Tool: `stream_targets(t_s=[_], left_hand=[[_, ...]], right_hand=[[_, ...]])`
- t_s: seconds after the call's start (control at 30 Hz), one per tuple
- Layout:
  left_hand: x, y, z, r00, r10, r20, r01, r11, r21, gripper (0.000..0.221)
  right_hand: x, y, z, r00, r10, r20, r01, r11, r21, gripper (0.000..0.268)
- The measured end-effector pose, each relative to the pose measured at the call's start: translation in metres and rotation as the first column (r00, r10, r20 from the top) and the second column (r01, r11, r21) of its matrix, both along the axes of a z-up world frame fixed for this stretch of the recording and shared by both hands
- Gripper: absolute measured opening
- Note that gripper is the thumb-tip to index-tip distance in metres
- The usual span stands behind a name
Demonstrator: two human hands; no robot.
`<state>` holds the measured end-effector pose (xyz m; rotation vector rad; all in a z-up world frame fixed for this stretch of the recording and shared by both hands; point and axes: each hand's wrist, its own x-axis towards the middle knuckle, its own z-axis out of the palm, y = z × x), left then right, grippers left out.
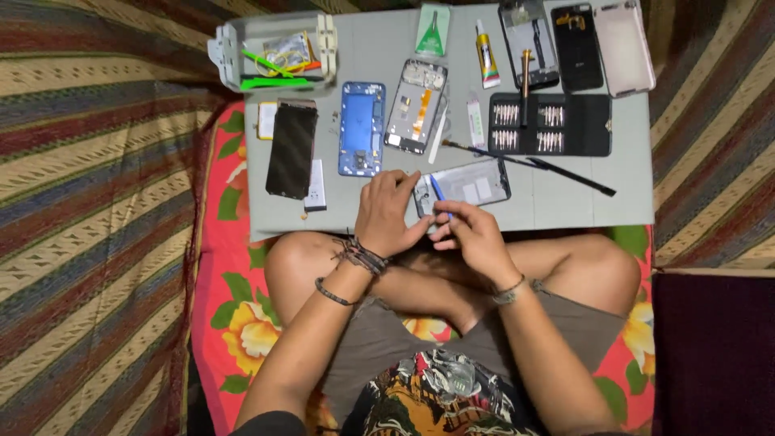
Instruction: Scraping adhesive residue from a smartphone frame using a plastic prying tool
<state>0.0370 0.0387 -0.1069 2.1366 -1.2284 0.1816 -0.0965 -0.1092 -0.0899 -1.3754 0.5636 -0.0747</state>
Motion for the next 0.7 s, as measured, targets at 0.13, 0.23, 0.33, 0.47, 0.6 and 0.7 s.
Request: stream_targets(t_s=[0.13,0.23,0.33,0.47,0.6,0.7], left_hand=[[-0.001,0.000,-0.002,1.000,0.009,0.001,-0.009,1.000,0.002,0.079],[-0.002,0.000,-0.002,1.000,0.029,0.006,-0.029,1.000,0.011,0.084],[-0.004,0.000,-0.001,1.000,0.020,0.005,-0.020,1.000,-0.019,0.080],[0.000,-0.003,-0.005,0.999,0.036,0.029,-0.036,0.999,-0.020,0.083],[-0.003,-0.003,-0.007,0.999,0.045,0.031,-0.044,0.999,-0.027,0.082],[-0.003,-0.003,-0.005,0.997,0.046,0.060,-0.043,0.998,-0.052,0.080]], right_hand=[[-0.010,0.000,-0.008,0.975,0.010,0.224,-0.009,1.000,-0.005,0.057],[-0.014,-0.004,-0.008,0.960,0.088,0.266,-0.069,0.994,-0.081,0.070],[-0.014,-0.006,-0.004,0.942,0.142,0.303,-0.115,0.988,-0.105,0.076],[-0.006,-0.007,0.002,0.962,0.128,0.241,0.016,0.855,-0.519,0.039],[-0.014,-0.005,-0.004,0.956,0.056,0.288,0.179,0.668,-0.722,0.022],[-0.011,-0.004,0.007,0.961,0.064,0.268,0.202,0.495,-0.845,0.033]])
